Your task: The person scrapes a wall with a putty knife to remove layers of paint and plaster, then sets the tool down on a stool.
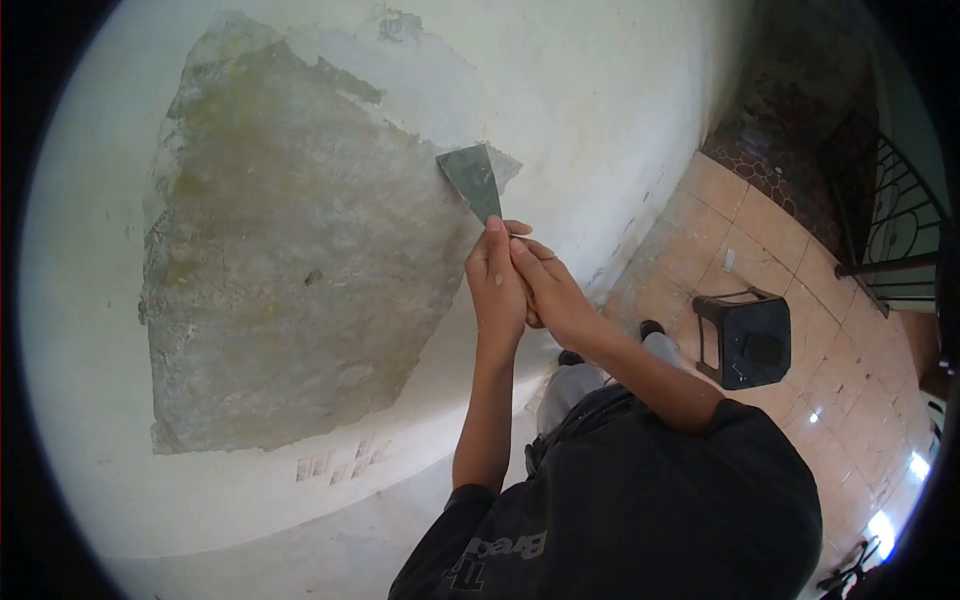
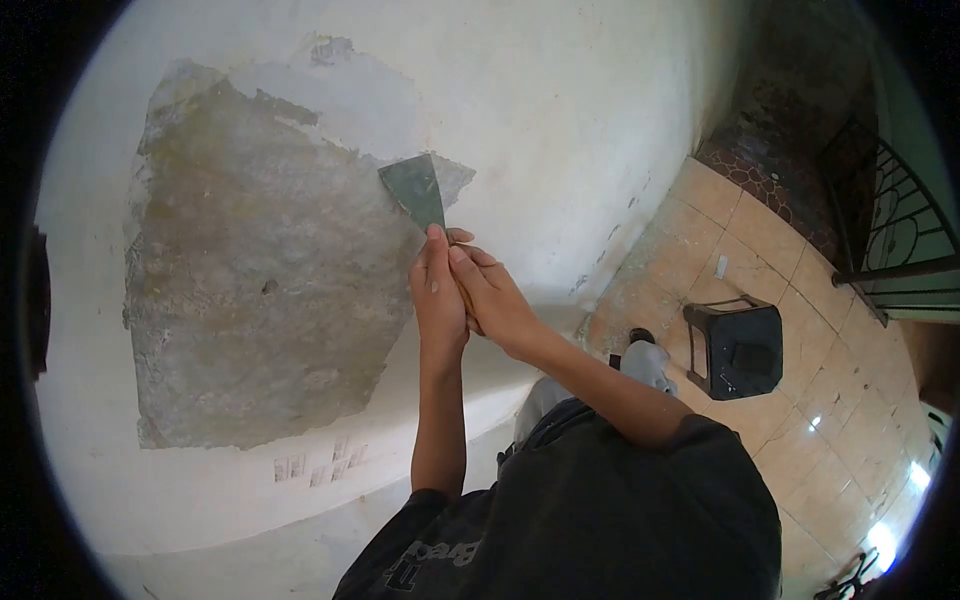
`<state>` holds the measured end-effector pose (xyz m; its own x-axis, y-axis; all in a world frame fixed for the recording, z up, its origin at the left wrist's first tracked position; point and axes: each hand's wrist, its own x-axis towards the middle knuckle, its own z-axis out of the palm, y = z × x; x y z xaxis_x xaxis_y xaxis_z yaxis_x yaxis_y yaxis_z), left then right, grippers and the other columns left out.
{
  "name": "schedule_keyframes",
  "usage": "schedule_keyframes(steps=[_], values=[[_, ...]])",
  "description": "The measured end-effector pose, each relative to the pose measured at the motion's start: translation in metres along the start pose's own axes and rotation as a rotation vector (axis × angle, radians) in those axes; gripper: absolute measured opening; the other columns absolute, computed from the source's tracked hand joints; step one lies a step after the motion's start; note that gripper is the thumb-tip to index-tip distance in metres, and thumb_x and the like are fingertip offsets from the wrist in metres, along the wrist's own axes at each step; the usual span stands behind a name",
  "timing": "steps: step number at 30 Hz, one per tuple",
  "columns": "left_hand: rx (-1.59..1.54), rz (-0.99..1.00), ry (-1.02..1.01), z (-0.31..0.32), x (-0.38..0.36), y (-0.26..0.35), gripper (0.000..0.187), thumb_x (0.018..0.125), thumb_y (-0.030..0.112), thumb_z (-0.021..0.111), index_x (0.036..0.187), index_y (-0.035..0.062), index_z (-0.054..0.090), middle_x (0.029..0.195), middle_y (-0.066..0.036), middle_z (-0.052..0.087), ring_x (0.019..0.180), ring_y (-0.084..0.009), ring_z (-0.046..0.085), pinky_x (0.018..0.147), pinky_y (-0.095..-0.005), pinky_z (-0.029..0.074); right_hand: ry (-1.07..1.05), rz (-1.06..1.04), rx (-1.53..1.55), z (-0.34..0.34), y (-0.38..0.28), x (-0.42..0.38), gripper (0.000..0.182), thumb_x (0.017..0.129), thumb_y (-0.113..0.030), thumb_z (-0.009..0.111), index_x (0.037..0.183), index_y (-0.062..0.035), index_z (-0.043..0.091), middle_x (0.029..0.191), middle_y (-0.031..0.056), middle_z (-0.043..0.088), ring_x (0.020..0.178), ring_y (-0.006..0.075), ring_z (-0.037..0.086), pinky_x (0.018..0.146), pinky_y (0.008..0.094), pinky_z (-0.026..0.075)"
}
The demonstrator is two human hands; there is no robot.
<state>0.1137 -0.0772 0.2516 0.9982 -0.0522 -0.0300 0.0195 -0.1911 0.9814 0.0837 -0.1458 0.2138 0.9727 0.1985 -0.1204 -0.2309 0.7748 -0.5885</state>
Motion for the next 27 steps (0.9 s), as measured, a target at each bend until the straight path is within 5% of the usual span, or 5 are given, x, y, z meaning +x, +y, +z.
schedule_keyframes(steps=[10, 13, 15, 17, 27], values=[[0.163, 0.067, 0.007, -0.004, 0.004, 0.005, 0.04, 0.101, 0.033, 0.039, 0.085, 0.0005, 0.056, 0.068, -0.008, 0.058, 0.06, -0.0131, 0.054, 0.06, -0.027, 0.044, 0.013, 0.103, 0.124, 0.002, 0.0, 0.004, 0.033, 0.101, -0.037, 0.037, 0.109, -0.007, 0.05, 0.056, -0.0051, 0.04, 0.039, 0.0048, 0.031, 0.035, 0.0219, 0.024], [0.141, -0.047, 0.007, -0.004, 0.005, 0.014, 0.038, 0.101, 0.032, 0.039, 0.092, -0.0002, 0.057, 0.067, -0.008, 0.058, 0.061, -0.0132, 0.055, 0.059, -0.0267, 0.045, -0.005, 0.107, 0.135, 0.005, 0.0, 0.003, 0.034, 0.102, -0.037, 0.036, 0.1, -0.0074, 0.052, 0.055, -0.0043, 0.04, 0.038, 0.0055, 0.032, 0.035, 0.0223, 0.023], [0.148, -0.095, -0.006, -0.004, 0.011, 0.019, 0.037, 0.101, 0.03, 0.037, 0.097, -0.0015, 0.056, 0.065, -0.012, 0.061, 0.061, -0.0156, 0.061, 0.058, -0.027, 0.048, -0.027, 0.077, 0.138, 0.009, -0.002, 0.002, 0.043, 0.101, -0.041, 0.035, 0.076, -0.01, 0.049, 0.055, -0.0024, 0.042, 0.039, 0.0072, 0.035, 0.036, 0.0226, 0.023], [0.084, -0.077, -0.013, -0.002, 0.019, 0.016, 0.038, 0.101, 0.03, 0.037, 0.107, -0.0033, 0.055, 0.064, -0.011, 0.06, 0.059, -0.0154, 0.061, 0.056, -0.0274, 0.049, -0.035, 0.086, 0.093, 0.007, 0.001, -0.004, 0.043, 0.102, -0.041, 0.034, 0.077, -0.0094, 0.049, 0.055, -0.0021, 0.041, 0.039, 0.0074, 0.035, 0.036, 0.0228, 0.023], [0.114, -0.111, -0.119, -0.005, 0.03, 0.024, 0.041, 0.101, 0.031, 0.038, 0.102, -0.0041, 0.06, 0.054, -0.004, 0.05, 0.051, -0.0137, 0.056, 0.052, -0.0281, 0.047, -0.027, 0.071, 0.057, 0.008, -0.008, -0.001, 0.04, 0.103, -0.038, 0.031, 0.082, -0.0078, 0.049, 0.061, -0.0012, 0.042, 0.04, 0.0074, 0.035, 0.036, 0.023, 0.023]])
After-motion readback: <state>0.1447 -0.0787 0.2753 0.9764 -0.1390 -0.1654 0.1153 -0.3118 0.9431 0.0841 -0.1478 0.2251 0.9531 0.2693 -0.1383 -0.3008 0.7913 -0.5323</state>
